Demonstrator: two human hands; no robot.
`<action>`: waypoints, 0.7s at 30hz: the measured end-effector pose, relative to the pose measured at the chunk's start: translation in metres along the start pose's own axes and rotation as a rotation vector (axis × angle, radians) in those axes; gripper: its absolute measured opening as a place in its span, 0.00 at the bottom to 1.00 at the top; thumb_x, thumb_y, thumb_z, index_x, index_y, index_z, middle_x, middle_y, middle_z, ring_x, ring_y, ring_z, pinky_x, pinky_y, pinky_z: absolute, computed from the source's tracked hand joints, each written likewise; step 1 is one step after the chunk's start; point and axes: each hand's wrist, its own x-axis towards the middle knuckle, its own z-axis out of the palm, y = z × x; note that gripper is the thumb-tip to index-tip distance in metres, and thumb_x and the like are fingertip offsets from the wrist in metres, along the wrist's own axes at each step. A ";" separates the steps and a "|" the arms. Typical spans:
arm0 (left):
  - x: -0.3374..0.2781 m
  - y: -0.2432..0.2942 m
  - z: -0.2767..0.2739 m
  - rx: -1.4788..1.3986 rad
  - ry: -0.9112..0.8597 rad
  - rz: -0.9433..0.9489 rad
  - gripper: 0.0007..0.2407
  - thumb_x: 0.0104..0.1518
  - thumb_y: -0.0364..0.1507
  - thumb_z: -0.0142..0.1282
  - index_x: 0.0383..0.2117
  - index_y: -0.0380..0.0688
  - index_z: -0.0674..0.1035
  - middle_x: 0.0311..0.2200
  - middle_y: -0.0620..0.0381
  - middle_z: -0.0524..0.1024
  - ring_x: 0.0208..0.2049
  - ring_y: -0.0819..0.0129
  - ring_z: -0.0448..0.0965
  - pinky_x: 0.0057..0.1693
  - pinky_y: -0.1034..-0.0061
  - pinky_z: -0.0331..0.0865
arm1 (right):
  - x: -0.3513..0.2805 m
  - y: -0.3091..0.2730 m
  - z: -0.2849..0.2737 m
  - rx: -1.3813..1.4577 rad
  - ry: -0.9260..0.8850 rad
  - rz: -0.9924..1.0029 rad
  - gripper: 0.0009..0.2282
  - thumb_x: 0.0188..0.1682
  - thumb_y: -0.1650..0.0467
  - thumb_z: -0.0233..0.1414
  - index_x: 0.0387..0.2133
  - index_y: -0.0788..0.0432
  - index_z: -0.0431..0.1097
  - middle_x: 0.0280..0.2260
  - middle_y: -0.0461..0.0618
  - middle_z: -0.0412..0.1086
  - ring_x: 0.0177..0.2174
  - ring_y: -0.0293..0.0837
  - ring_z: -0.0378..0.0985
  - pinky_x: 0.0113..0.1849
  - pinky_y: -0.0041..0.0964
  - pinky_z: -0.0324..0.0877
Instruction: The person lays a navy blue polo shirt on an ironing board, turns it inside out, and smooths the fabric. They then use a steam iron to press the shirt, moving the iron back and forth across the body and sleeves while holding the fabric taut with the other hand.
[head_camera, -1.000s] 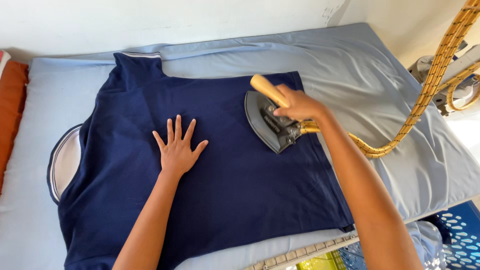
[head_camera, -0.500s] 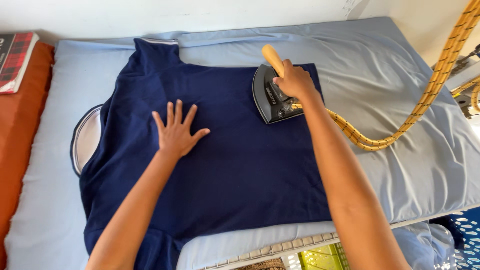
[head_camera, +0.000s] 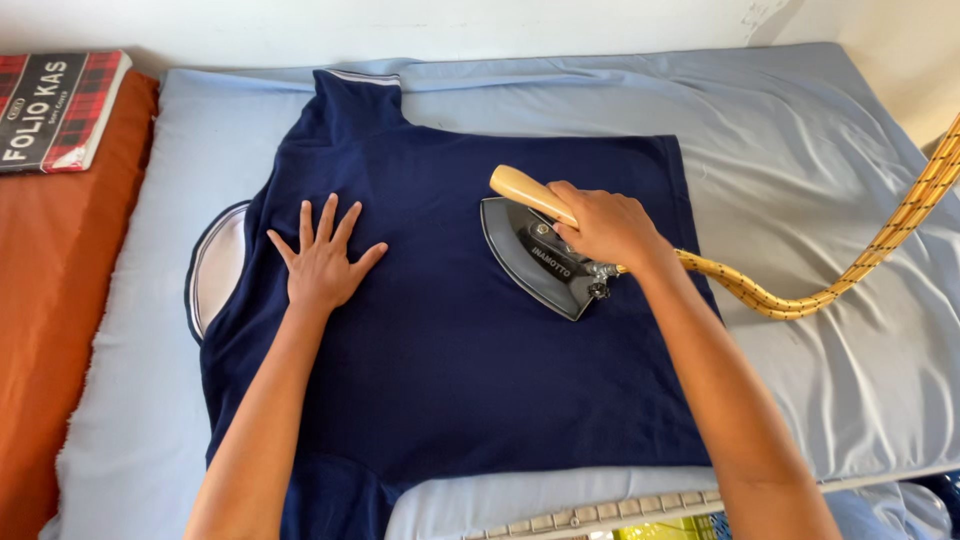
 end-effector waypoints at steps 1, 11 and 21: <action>0.002 0.001 -0.002 -0.002 -0.003 -0.007 0.35 0.54 0.63 0.40 0.69 0.66 0.60 0.73 0.61 0.47 0.74 0.52 0.35 0.65 0.26 0.22 | 0.006 -0.004 0.002 -0.026 0.079 0.020 0.22 0.50 0.65 0.55 0.58 0.50 0.62 0.39 0.55 0.77 0.35 0.60 0.81 0.37 0.56 0.73; 0.000 0.002 -0.005 -0.011 0.036 -0.021 0.40 0.54 0.64 0.40 0.70 0.53 0.58 0.72 0.60 0.51 0.73 0.56 0.39 0.68 0.30 0.25 | 0.101 0.000 0.017 -0.018 0.348 0.062 0.23 0.44 0.69 0.61 0.55 0.58 0.69 0.34 0.61 0.77 0.34 0.62 0.80 0.38 0.54 0.74; 0.000 0.001 0.000 0.007 0.051 -0.018 0.40 0.55 0.64 0.37 0.70 0.53 0.59 0.72 0.60 0.52 0.74 0.56 0.40 0.68 0.31 0.26 | 0.047 -0.012 -0.006 0.351 -0.024 -0.277 0.31 0.38 0.65 0.66 0.59 0.47 0.69 0.44 0.52 0.78 0.36 0.45 0.82 0.42 0.42 0.74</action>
